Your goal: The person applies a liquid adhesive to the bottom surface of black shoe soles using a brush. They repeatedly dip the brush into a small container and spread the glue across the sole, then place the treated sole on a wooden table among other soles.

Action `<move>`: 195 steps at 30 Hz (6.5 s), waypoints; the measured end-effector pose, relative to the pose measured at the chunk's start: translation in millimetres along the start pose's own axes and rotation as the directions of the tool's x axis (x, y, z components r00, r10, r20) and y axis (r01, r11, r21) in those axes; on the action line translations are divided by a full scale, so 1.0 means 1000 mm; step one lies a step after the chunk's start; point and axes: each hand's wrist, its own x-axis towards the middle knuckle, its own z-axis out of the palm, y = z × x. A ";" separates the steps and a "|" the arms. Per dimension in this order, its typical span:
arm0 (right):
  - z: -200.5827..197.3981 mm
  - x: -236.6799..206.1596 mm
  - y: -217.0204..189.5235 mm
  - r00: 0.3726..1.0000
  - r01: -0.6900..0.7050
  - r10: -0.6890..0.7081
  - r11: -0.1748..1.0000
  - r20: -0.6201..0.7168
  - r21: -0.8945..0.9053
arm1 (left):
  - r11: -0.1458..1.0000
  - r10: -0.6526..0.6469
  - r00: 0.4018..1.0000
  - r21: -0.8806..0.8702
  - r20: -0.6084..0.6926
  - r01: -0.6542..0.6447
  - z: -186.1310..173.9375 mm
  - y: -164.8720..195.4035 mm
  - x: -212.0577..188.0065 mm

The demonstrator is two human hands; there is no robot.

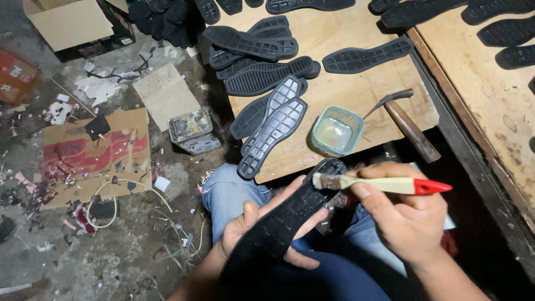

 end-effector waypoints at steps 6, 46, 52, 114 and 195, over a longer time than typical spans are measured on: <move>-0.002 0.019 0.018 0.975 -0.080 0.097 0.992 -0.201 0.093 | 0.999 0.018 0.999 0.048 -0.027 -0.016 0.004 -0.001 -0.001; -0.009 0.004 0.009 0.987 0.087 -0.101 0.990 0.127 0.112 | 0.932 0.193 0.978 -0.299 -0.074 -0.206 -0.004 0.006 0.025; 0.009 -0.009 -0.008 0.937 0.187 -0.185 0.982 0.295 0.022 | 0.965 0.190 0.981 -0.177 -0.043 -0.195 -0.003 0.013 0.033; -0.012 0.003 0.012 0.995 -0.030 0.039 0.994 -0.087 0.110 | 0.996 0.015 1.000 -0.083 -0.028 -0.017 0.019 -0.007 0.032; -0.203 0.170 0.105 0.953 -0.167 0.082 0.945 -0.291 -0.281 | 0.795 0.558 0.230 0.593 -0.797 0.127 -0.047 0.081 -0.026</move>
